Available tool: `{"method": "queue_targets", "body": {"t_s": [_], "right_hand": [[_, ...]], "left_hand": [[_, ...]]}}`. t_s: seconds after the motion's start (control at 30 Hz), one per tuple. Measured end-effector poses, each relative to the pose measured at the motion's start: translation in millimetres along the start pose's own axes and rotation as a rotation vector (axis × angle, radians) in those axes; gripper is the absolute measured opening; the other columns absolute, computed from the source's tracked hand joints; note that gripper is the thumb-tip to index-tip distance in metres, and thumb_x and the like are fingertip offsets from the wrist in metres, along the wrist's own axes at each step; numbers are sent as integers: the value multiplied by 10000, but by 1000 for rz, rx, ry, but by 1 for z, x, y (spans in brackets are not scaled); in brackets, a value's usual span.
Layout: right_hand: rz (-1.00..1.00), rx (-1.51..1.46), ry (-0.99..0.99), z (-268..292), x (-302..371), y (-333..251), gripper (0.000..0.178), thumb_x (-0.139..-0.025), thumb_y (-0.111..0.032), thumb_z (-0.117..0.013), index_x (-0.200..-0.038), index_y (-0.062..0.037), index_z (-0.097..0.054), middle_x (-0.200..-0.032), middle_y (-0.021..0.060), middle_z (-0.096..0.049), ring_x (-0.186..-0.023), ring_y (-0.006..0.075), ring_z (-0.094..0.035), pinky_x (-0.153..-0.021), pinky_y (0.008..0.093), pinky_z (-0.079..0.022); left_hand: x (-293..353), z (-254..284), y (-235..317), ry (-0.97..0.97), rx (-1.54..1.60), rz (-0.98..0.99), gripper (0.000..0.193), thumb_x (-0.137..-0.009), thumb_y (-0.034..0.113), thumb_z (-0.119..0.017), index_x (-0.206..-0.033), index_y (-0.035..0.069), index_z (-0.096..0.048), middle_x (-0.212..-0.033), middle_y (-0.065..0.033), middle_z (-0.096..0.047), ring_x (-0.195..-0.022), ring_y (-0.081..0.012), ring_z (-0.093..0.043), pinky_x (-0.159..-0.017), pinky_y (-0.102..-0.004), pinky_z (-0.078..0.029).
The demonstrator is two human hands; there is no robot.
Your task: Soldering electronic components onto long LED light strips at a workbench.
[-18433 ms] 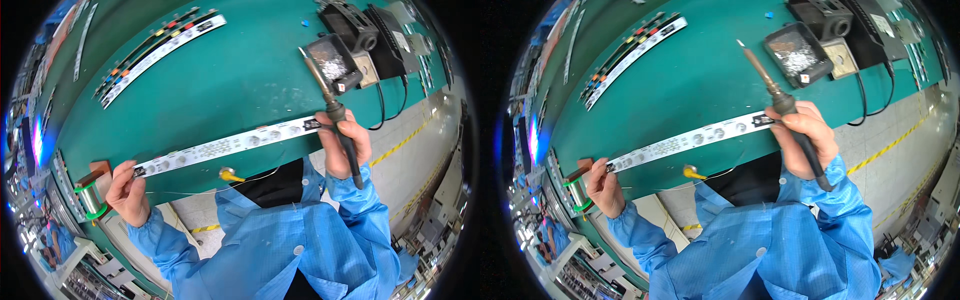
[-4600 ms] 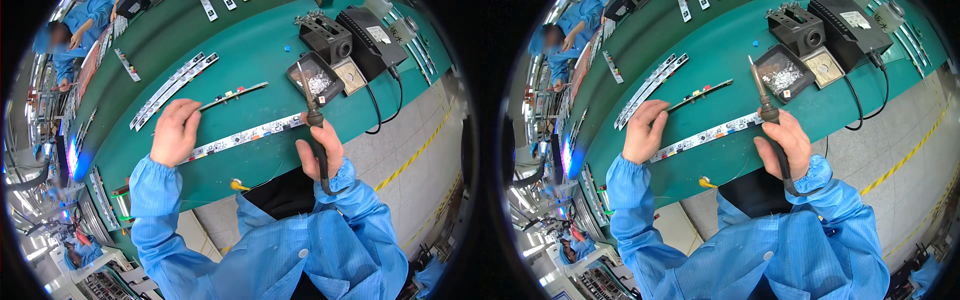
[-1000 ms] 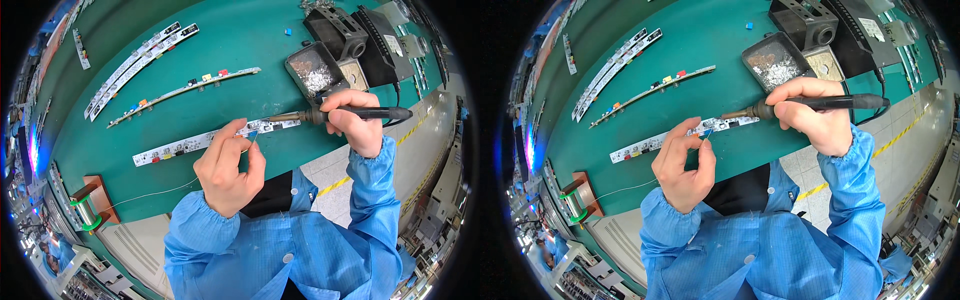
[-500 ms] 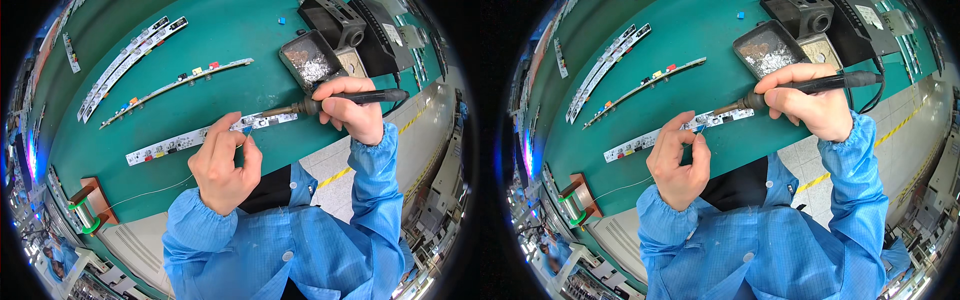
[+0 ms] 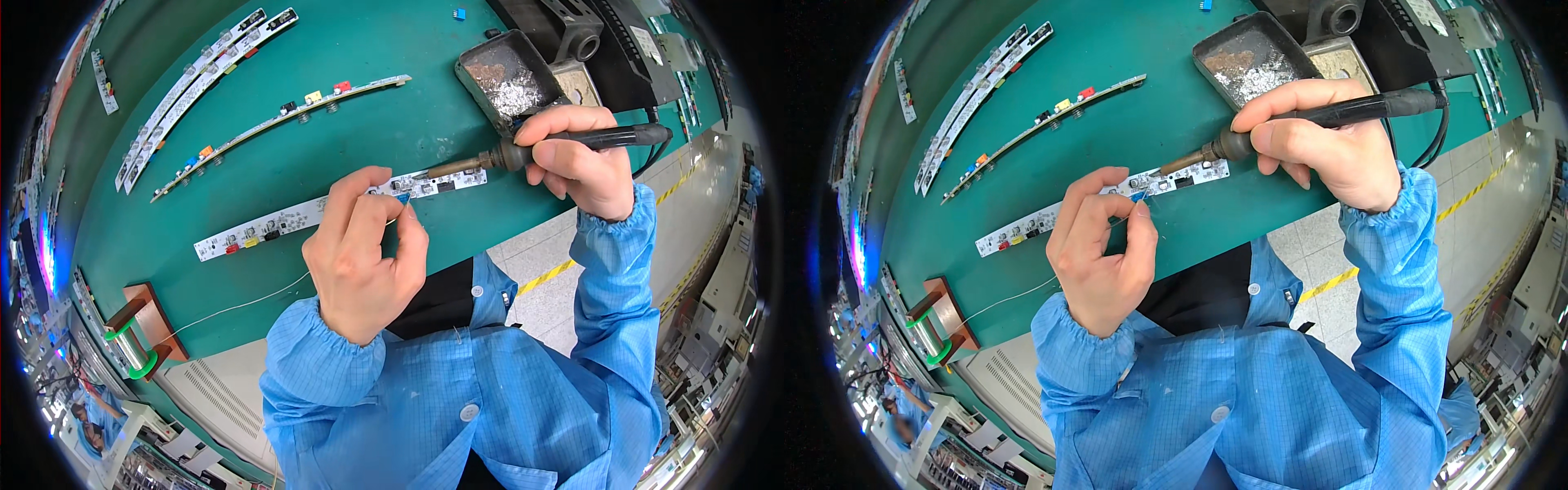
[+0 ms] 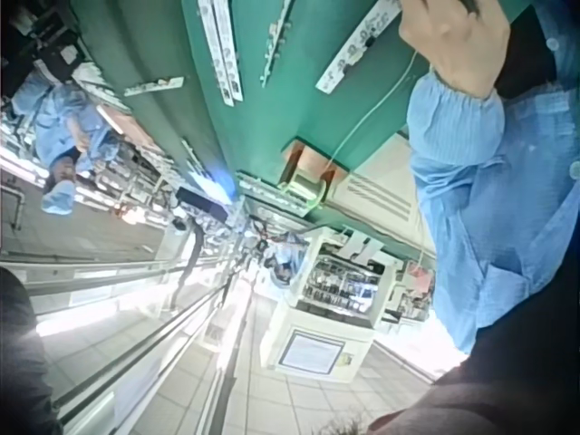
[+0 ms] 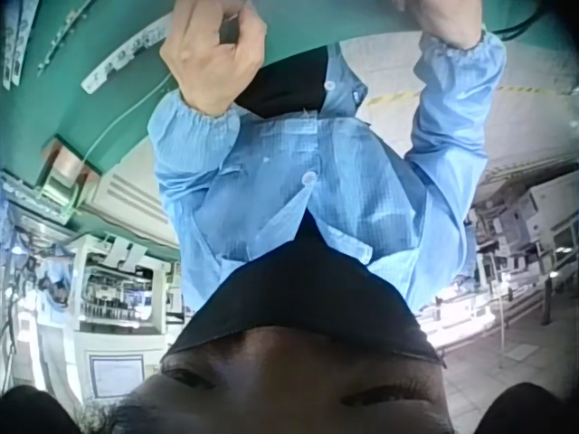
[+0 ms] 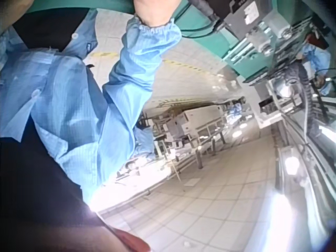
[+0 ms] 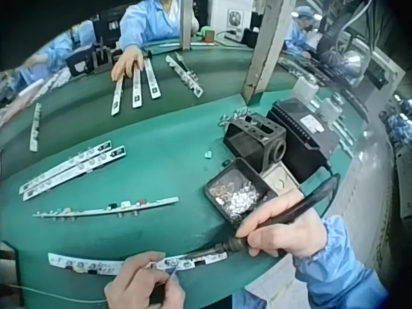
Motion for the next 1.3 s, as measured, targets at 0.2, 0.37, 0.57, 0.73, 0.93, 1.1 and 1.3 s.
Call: {"method": "queue_targets", "body": {"t_s": [0.2, 0.37, 0.57, 0.73, 0.93, 1.1, 1.3], "right_hand": [[12, 8, 9, 0, 1, 0, 223, -763, -87, -593, -928, 25, -692, -645, 109, -647, -425, 78, -473, -404, 212, -373], [30, 16, 21, 1, 2, 2, 219, -763, -85, -595, -927, 25, -690, -657, 111, -647, -430, 84, -478, -408, 212, -377], [152, -78, 156, 1, 23, 4, 190, -836, -112, -603, -964, -10, -698, -668, 70, -634, -528, 83, -531, -473, 214, -408], [1031, 347, 681, -10, 69, 48, 279, -917, -194, -552, -1085, 22, -609, -925, 187, -638, -719, 242, -588, -639, 338, -476], [747, 696, 591, -24, 64, 61, 351, -955, -178, -503, -1187, 79, -559, -1071, 250, -625, -1007, 330, -599, -934, 422, -444], [804, 518, 523, -35, 61, 57, 342, -954, -146, -494, -1213, 71, -544, -1131, 255, -620, -1024, 306, -592, -894, 407, -468], [755, 746, 419, -61, 42, 47, 328, -870, 58, -559, -1197, 42, -559, -1173, 229, -608, -1035, 291, -606, -877, 337, -469]], "left_hand": [[2, -1, 0, -1, 0, -8, 121, -713, -50, -670, -741, 18, -574, -1001, -141, -656, -583, -187, -616, -474, -289, -469], [1, -1, 1, 8, 12, -29, 140, -691, -38, -685, -726, 37, -573, -998, -133, -656, -554, -216, -623, -446, -304, -472], [4, 6, 0, 42, -2, -73, 132, -677, -41, -686, -723, 28, -583, -1028, -163, -651, -602, -251, -651, -481, -326, -504], [18, 15, 18, 19, 55, -124, 155, -660, -63, -708, -781, 2, -634, -1043, -195, -643, -738, -242, -626, -581, -314, -494], [26, 47, 16, 49, -90, -216, 263, -626, -5, -724, -883, 23, -675, -1068, -151, -635, -854, -291, -616, -721, -367, -508], [33, 134, -27, 201, -309, 3, 208, -733, -14, -688, -939, 15, -683, -996, -159, -645, -836, -288, -637, -714, -353, -519], [33, 167, -80, 237, -344, 180, 203, -831, 5, -628, -1029, -24, -662, -999, -164, -625, -790, -279, -634, -684, -337, -516]]}}
Point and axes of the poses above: each hand's wrist, its own x-axis away from the middle knuckle, its own z-axis out of the back of the hand, y = z × x, the point moved 3 cm from there along -x, towards the middle knuckle
